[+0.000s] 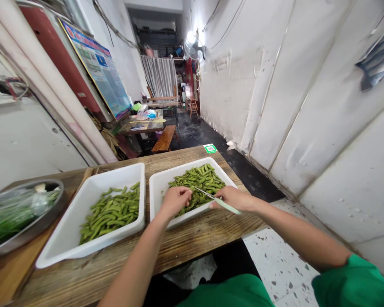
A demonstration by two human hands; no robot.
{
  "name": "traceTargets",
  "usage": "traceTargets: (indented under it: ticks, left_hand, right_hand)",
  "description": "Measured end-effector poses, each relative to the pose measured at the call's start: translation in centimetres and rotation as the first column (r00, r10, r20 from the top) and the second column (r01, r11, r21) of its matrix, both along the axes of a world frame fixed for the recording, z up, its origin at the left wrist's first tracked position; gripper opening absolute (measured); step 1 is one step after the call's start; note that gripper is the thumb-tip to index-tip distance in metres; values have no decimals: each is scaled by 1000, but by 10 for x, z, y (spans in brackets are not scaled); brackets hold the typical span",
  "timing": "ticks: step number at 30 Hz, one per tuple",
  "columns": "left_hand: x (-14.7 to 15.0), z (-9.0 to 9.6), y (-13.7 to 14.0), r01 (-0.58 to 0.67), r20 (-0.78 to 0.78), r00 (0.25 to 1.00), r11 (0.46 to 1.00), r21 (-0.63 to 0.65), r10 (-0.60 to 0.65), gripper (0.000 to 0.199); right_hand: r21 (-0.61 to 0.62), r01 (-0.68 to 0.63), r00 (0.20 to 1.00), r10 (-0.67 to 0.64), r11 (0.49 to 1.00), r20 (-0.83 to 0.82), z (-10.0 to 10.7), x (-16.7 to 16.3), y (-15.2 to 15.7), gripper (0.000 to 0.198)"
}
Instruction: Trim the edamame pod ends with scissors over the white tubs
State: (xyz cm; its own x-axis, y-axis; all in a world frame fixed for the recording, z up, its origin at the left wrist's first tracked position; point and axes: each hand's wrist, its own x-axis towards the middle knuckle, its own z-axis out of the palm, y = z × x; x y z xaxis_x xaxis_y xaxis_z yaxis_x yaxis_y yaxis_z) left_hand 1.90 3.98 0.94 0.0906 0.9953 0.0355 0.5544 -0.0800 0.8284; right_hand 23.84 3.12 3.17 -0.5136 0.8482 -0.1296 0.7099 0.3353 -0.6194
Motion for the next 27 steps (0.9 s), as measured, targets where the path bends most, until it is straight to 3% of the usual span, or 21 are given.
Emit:
traceTargets:
  ticks: [2,4,6,7,8,10,12,14,16,18,21,24,27]
  left_hand:
    - [-24,8,-1,-119,-297,937,967,224,184,24]
    - [-53,19,-6,-247,-492,750,877,413,443,31]
    - [-78,29,-12,-376,-581,543,794,477,607,35]
    - [-85,32,-14,-405,-594,469,757,513,654,36]
    - [-87,33,-15,-401,-605,441,748,528,663,36]
    - [-80,27,-14,-321,-640,514,820,475,572,26]
    - [-62,12,-7,-191,-652,678,938,290,340,9]
    - [-45,-7,1,-140,-555,803,974,176,216,18]
    - [-37,-21,8,-131,-449,874,980,153,187,29]
    - [-37,-25,12,-119,-418,894,984,132,164,31]
    - [-40,-14,14,-63,-359,930,997,51,77,19]
    - [-33,1,12,90,16,996,992,-86,-89,16]
    - [-17,5,10,186,395,912,968,-169,-107,28]
  right_hand:
    - [-29,6,1000,-7,1000,-2,0,4,0,47]
    - [-38,19,1000,-20,999,-16,0,9,0,45]
    - [-32,19,999,-20,999,-26,1,14,1,44]
    - [-31,10,1000,-11,999,-24,2,15,2,44]
    - [-28,-6,1000,5,1000,-20,2,16,2,45]
    - [-8,-49,999,49,999,-12,4,16,2,46]
    - [19,-84,996,84,996,-7,7,14,2,47]
    - [33,-90,996,90,995,4,9,11,1,48]
    - [33,-77,997,77,996,22,9,10,1,49]
    - [30,-71,997,71,997,25,7,10,1,49]
    - [33,-80,997,80,996,0,3,11,2,46]
    - [38,-84,996,85,996,-13,2,10,2,46]
    - [43,-78,997,78,996,3,6,6,1,45]
